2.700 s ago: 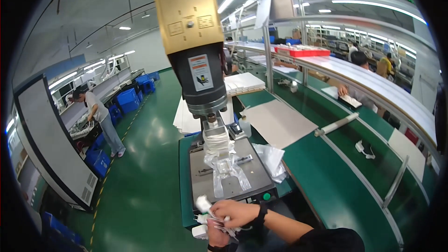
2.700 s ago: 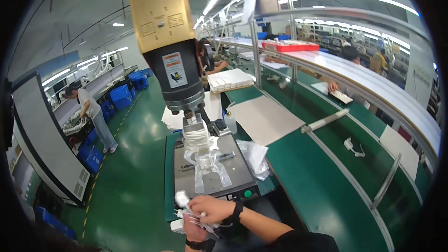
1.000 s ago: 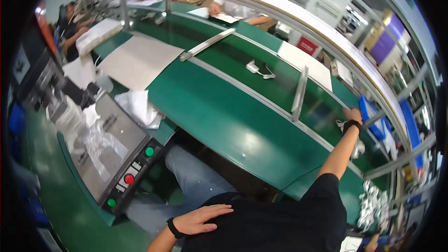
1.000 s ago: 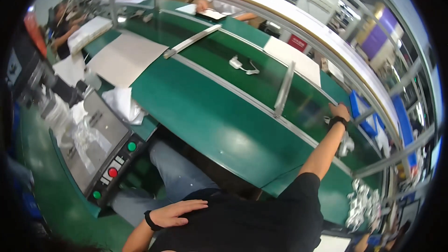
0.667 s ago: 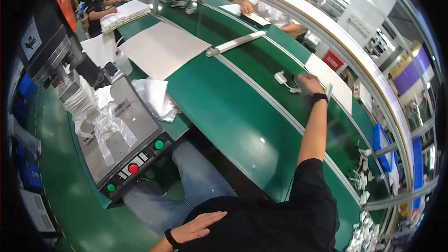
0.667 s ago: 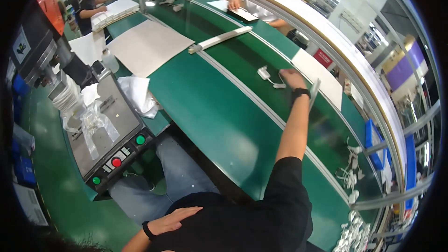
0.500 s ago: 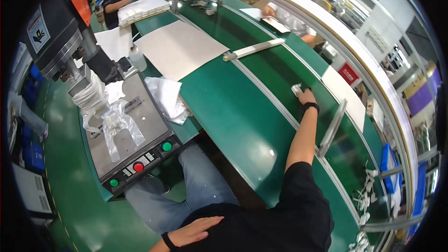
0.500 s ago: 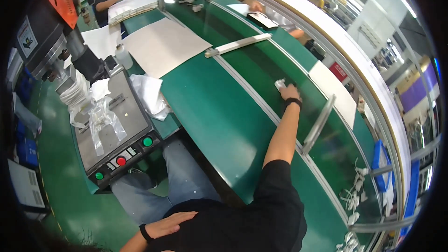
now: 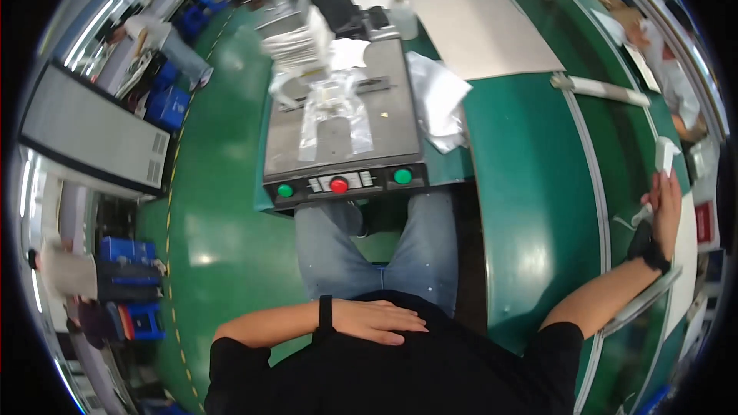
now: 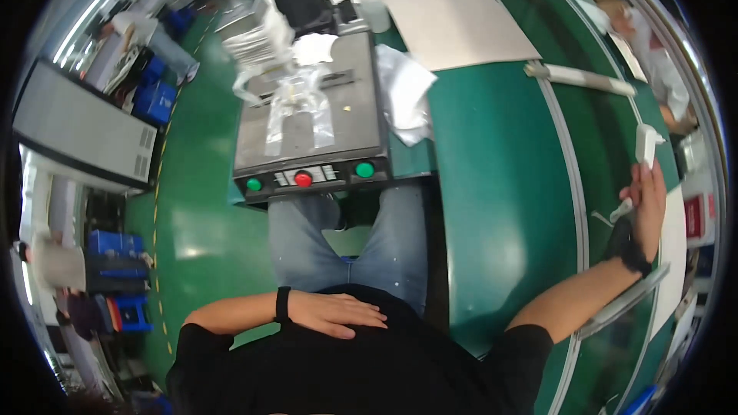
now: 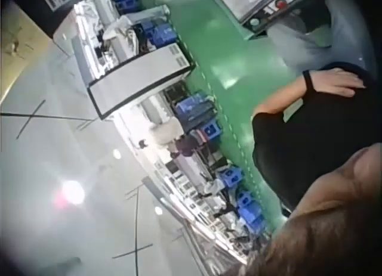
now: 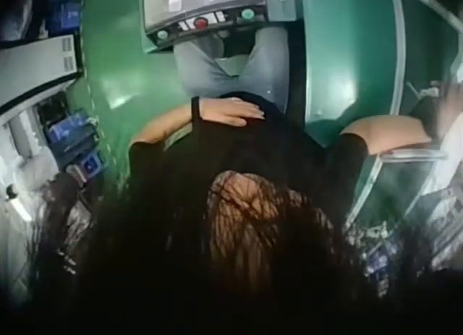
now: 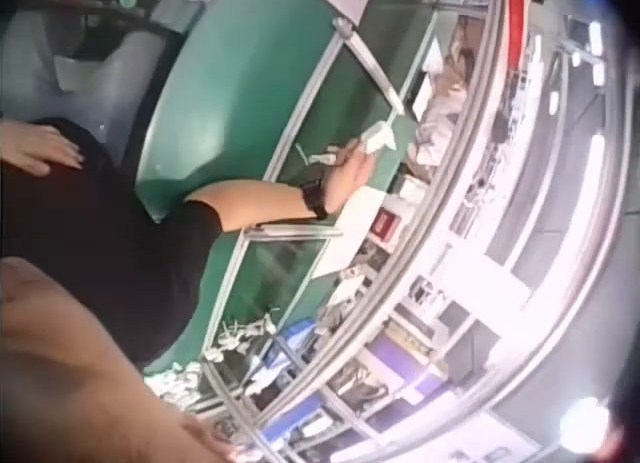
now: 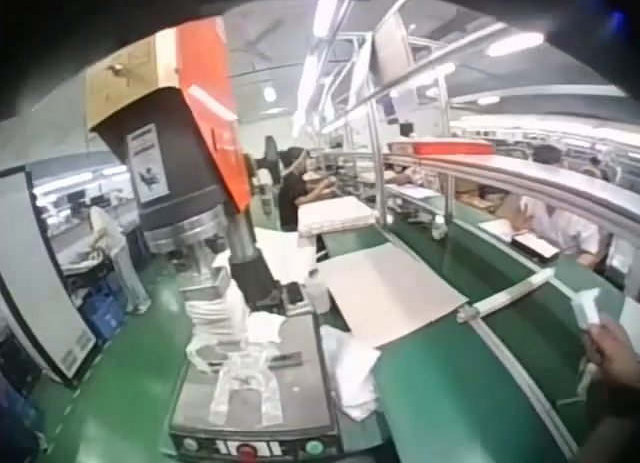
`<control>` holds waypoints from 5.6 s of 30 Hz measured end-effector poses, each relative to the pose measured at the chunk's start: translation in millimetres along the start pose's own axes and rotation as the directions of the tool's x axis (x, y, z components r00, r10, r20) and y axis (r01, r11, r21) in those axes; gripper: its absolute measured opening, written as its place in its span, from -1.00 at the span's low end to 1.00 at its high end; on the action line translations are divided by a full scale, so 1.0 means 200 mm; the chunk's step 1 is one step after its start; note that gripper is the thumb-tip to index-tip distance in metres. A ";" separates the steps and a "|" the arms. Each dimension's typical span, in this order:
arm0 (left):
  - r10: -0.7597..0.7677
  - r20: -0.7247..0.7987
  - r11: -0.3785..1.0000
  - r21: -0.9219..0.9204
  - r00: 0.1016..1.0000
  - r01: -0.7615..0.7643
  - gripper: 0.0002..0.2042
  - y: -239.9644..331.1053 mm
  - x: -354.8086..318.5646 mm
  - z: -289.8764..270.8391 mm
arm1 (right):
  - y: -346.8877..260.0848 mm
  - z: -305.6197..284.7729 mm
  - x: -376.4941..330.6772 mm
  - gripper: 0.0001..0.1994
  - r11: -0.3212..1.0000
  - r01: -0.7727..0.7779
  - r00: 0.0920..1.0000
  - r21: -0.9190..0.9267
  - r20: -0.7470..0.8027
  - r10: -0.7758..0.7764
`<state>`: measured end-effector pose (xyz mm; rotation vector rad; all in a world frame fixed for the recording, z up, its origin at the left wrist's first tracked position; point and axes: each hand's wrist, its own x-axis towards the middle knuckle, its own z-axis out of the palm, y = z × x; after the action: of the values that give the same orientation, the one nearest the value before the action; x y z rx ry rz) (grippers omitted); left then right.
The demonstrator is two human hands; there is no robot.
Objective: Placing white electronic components into plastic bags and using an automated bagging machine to seal them.
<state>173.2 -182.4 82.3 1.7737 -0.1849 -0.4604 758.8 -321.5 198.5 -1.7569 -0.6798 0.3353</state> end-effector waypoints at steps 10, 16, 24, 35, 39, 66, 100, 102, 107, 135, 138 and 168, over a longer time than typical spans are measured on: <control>-0.110 -0.165 0.991 0.056 0.980 0.121 -0.42 -0.01 -0.38 0.05 | -0.54 1.47 -0.53 -0.67 0.972 0.104 0.506 0.210 0.830 -0.233; -0.066 -0.132 0.998 -0.024 0.989 0.064 -0.40 -0.04 -0.48 0.02 | -0.39 2.56 -0.68 -0.75 0.943 -0.163 0.552 0.292 0.819 -0.158; 0.352 -0.371 0.911 -0.074 0.859 -0.405 -0.40 -0.19 -0.63 0.13 | -0.50 3.11 -0.57 -0.81 0.551 0.770 0.605 -0.323 0.644 -0.468; 0.312 0.027 -0.123 0.992 0.950 0.012 -0.40 -0.18 -0.64 0.04 | -0.53 3.07 -0.76 -0.51 0.256 0.801 0.586 -0.542 0.619 -0.523; 0.293 0.023 -0.110 0.994 0.956 0.010 -0.40 -0.20 -0.63 0.04 | -0.52 3.04 -0.75 -0.44 0.253 0.852 0.510 -0.459 0.615 -0.601; -0.172 -0.941 0.956 -0.089 -0.291 -0.278 -0.76 -0.58 -0.96 -0.38 | -0.01 2.31 -1.11 -0.73 0.913 0.400 0.813 0.078 0.429 -0.393; 0.070 -0.134 0.969 -0.226 0.989 -0.100 -0.48 -0.03 -0.33 -0.29 | -0.87 1.78 -0.70 -0.58 0.288 0.944 0.272 0.160 0.118 -0.955; 0.040 -0.105 0.970 -0.236 0.994 -0.064 -0.49 -0.09 -0.30 -0.27 | -0.85 1.74 -0.70 -0.57 0.302 0.935 0.287 0.185 0.102 -0.952; -0.050 -0.040 0.964 -0.263 0.998 0.038 -0.50 -0.20 -0.30 -0.20 | -0.81 1.67 -0.67 -0.58 0.269 0.943 0.262 0.194 0.064 -0.963; -0.061 -0.065 0.994 -0.093 0.996 0.055 -0.69 -0.06 -0.27 -0.28 | -0.82 1.61 -0.54 -0.59 0.321 0.940 0.316 0.117 0.059 -0.947; -0.027 -0.101 0.998 -0.054 0.994 0.022 -0.69 -0.02 -0.25 -0.27 | -0.82 1.61 -0.54 -0.58 0.325 0.939 0.320 0.114 0.059 -0.945; -0.529 0.015 0.401 0.886 0.848 0.234 -0.80 0.16 -0.09 -0.12 | -0.80 1.68 -0.58 -0.59 0.339 0.933 0.318 0.122 0.160 -0.934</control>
<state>169.7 -161.6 120.6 2.7862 -0.2322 -1.1452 438.4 -101.8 238.0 -1.0191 -1.7353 -0.3307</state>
